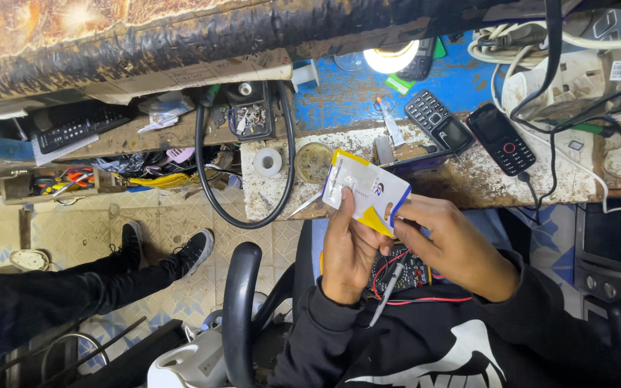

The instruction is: The person uses a multimeter to test contacts on an electronic component, then handles a small battery and a circuit board.

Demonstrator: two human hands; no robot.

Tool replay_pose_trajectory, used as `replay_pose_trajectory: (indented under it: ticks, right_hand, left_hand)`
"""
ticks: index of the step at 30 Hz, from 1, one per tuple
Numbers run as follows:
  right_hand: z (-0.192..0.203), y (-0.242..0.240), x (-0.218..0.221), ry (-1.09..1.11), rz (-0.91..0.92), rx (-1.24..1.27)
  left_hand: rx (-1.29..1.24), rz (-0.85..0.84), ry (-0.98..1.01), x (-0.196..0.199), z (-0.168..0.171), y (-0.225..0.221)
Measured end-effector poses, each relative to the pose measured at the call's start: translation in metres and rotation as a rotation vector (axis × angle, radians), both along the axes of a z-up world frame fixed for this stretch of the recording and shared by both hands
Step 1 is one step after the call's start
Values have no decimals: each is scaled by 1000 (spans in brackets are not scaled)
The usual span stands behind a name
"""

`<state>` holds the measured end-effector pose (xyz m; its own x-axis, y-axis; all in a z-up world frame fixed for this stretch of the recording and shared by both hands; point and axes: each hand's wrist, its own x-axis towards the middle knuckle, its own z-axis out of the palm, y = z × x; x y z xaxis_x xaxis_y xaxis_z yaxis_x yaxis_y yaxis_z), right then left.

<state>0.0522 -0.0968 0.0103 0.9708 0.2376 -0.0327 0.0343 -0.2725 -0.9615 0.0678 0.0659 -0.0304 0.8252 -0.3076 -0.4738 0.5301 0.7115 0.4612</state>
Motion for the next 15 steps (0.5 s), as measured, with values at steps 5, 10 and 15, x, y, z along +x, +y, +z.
replay_pose_trajectory:
  ticks: [5, 10, 15]
  right_hand:
    - [-19, 6, -5, -62, -8, -68]
    - [4, 15, 1, -184, -30, -212]
    - [8, 18, 8, -266, -5, -281]
  left_hand:
    - [-38, 28, -4, 1, -11, -1]
    - [76, 35, -103, 4, 9, -3]
    - [116, 93, -155, 1, -9, 3]
